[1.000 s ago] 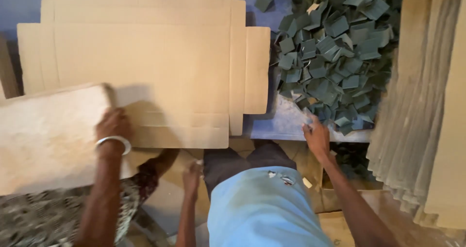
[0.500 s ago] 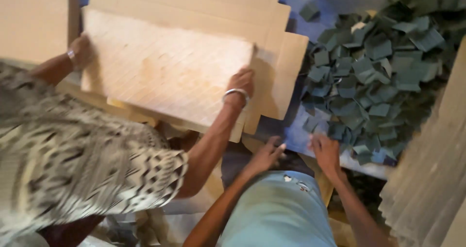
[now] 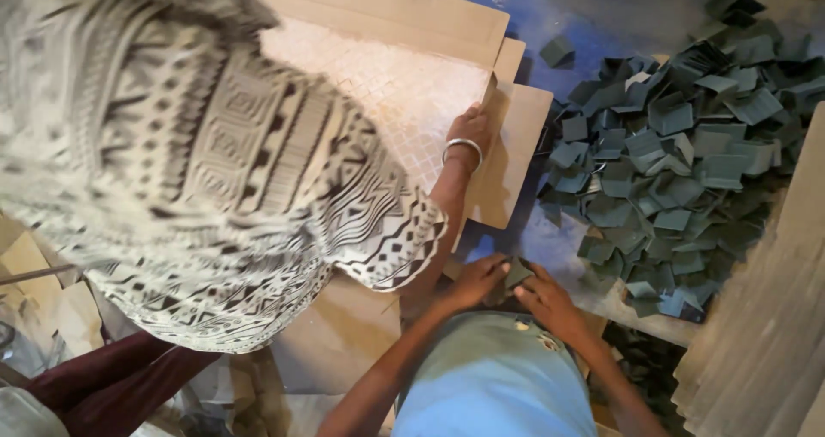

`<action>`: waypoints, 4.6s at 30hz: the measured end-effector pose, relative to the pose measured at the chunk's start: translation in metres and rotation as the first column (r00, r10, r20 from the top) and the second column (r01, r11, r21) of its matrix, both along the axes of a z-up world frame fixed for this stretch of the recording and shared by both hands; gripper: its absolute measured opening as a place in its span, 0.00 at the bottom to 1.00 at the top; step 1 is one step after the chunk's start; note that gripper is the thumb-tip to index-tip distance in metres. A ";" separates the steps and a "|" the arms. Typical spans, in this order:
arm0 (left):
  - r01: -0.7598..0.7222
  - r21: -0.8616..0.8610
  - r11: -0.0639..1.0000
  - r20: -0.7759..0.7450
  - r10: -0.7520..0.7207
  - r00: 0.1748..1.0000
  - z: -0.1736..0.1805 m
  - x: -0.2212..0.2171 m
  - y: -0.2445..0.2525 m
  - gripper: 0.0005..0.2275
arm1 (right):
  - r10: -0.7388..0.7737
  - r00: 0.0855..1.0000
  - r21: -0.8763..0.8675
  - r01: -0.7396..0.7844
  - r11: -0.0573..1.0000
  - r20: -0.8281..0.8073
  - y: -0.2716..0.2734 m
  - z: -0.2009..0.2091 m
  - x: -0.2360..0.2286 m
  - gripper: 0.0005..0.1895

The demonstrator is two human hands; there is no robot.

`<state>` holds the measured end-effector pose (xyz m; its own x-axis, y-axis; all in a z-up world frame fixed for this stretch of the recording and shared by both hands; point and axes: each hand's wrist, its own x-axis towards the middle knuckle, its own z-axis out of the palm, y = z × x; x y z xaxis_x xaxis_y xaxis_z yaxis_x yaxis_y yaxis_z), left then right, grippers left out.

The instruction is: The person lifts flat patterned tile sheets and places them into cardboard boxes, folding the box flaps around them. They also pick up small dark green cut pieces from a pile on the table and handle stacks of cardboard sheets while working alongside another person.

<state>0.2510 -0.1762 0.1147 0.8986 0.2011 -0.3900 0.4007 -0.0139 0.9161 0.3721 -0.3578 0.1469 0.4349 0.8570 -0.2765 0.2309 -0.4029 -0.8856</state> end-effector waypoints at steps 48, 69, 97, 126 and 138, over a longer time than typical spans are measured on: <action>-0.522 0.530 0.669 -0.129 0.671 0.730 -0.003 -0.193 0.276 0.13 | -0.482 0.876 -0.444 0.432 0.785 0.001 0.133 -0.091 -0.028 0.21; -0.480 0.740 0.472 -0.083 0.772 0.631 -0.007 -0.208 0.653 0.15 | -0.828 0.548 -0.444 0.717 0.538 -0.118 0.212 -0.116 -0.049 0.13; -0.665 0.445 0.600 0.079 0.713 0.697 -0.053 -0.229 0.659 0.14 | -0.821 0.461 -0.301 0.773 0.558 -0.338 0.200 -0.125 -0.076 0.22; -0.440 0.483 0.757 -0.064 0.532 0.844 -0.119 -0.253 0.694 0.24 | -0.806 0.452 -0.182 0.818 0.545 -0.382 0.189 -0.138 -0.061 0.26; -0.592 0.515 0.620 0.176 0.600 0.781 -0.081 -0.221 0.647 0.38 | -0.905 0.309 0.083 0.951 0.297 -0.294 0.262 -0.132 -0.094 0.16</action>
